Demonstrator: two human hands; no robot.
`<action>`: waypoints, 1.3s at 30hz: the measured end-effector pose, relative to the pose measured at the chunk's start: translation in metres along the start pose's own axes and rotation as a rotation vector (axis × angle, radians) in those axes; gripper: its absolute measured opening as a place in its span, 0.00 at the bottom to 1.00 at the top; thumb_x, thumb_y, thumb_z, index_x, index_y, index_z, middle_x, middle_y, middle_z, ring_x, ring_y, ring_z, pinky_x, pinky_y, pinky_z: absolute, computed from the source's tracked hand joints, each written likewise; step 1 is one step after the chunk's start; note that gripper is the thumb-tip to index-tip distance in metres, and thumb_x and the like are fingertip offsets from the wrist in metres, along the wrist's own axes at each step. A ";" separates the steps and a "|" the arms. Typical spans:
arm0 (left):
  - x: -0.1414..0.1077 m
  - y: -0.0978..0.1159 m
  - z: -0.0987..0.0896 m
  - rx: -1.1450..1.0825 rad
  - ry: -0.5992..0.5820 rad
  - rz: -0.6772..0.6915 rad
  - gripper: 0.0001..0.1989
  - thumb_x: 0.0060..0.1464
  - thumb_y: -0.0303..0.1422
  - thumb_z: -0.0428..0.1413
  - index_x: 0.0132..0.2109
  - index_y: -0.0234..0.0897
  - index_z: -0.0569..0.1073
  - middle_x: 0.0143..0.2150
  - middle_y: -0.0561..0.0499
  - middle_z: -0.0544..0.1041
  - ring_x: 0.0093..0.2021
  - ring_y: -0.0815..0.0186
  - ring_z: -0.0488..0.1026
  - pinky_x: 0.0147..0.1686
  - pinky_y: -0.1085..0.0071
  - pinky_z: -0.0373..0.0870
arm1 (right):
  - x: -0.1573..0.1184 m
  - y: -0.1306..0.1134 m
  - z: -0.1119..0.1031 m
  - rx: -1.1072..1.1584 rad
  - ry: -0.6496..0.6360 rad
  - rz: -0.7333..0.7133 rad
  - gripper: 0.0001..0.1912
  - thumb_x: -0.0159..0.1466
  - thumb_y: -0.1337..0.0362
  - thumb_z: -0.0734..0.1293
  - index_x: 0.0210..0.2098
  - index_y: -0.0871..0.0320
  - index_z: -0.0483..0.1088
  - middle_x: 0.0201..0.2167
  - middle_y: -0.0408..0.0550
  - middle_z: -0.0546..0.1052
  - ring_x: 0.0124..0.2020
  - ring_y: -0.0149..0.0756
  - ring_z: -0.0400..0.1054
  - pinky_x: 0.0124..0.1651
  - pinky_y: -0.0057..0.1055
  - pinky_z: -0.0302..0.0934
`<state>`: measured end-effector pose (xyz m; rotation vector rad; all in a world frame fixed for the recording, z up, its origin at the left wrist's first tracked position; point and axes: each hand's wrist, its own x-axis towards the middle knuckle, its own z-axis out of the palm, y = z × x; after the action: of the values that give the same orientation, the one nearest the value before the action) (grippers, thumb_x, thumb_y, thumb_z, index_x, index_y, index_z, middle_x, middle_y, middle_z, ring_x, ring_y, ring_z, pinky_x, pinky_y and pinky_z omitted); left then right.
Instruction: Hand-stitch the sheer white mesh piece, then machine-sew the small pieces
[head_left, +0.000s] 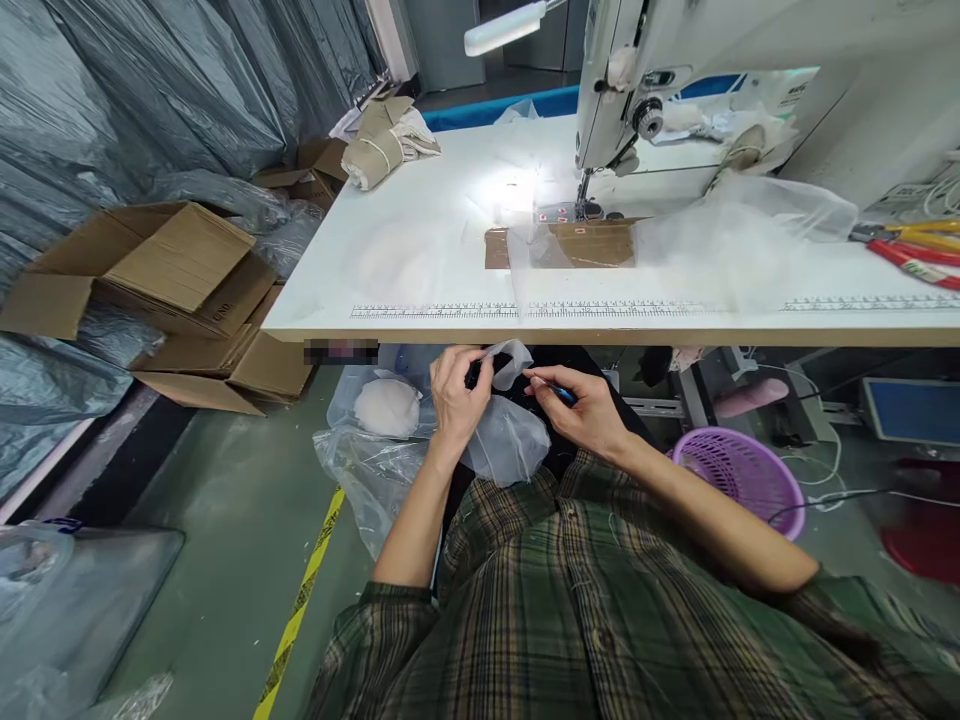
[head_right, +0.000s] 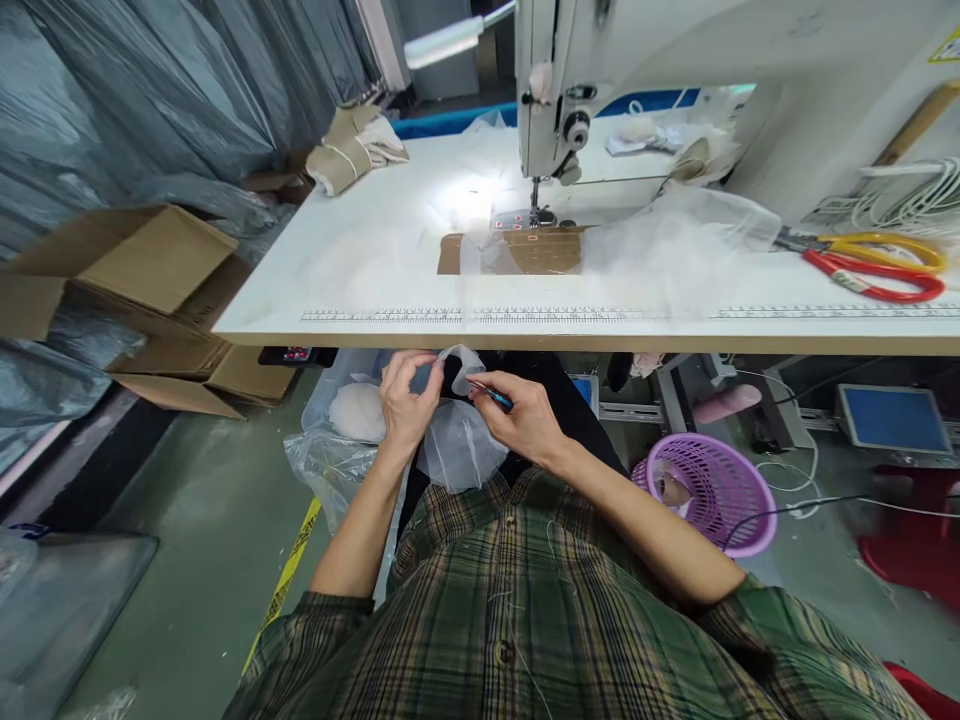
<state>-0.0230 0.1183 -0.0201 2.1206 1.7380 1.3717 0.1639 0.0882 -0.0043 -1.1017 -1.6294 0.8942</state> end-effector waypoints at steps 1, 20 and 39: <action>-0.001 0.002 -0.005 -0.013 -0.015 0.035 0.06 0.62 0.35 0.54 0.39 0.40 0.75 0.39 0.46 0.79 0.44 0.59 0.75 0.52 0.58 0.63 | 0.003 -0.006 0.002 0.007 0.005 0.006 0.14 0.65 0.56 0.66 0.43 0.56 0.79 0.38 0.51 0.82 0.38 0.41 0.76 0.42 0.36 0.69; -0.020 0.028 -0.054 -0.711 -0.626 -0.009 0.23 0.57 0.52 0.54 0.45 0.37 0.78 0.55 0.40 0.73 0.56 0.52 0.70 0.57 0.55 0.64 | -0.039 -0.038 -0.008 0.218 -0.382 0.085 0.07 0.62 0.64 0.66 0.34 0.60 0.76 0.27 0.42 0.75 0.28 0.28 0.64 0.33 0.26 0.59; -0.041 0.032 -0.053 -0.909 -0.533 -0.739 0.15 0.46 0.39 0.68 0.37 0.32 0.81 0.27 0.51 0.78 0.23 0.74 0.65 0.24 0.77 0.60 | 0.001 -0.008 0.004 -0.055 -0.448 0.148 0.32 0.70 0.42 0.52 0.34 0.62 0.74 0.17 0.38 0.60 0.21 0.28 0.53 0.27 0.28 0.47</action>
<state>-0.0325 0.0493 0.0058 1.0418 1.1334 0.9497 0.1580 0.0860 0.0025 -1.1250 -1.9606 1.2682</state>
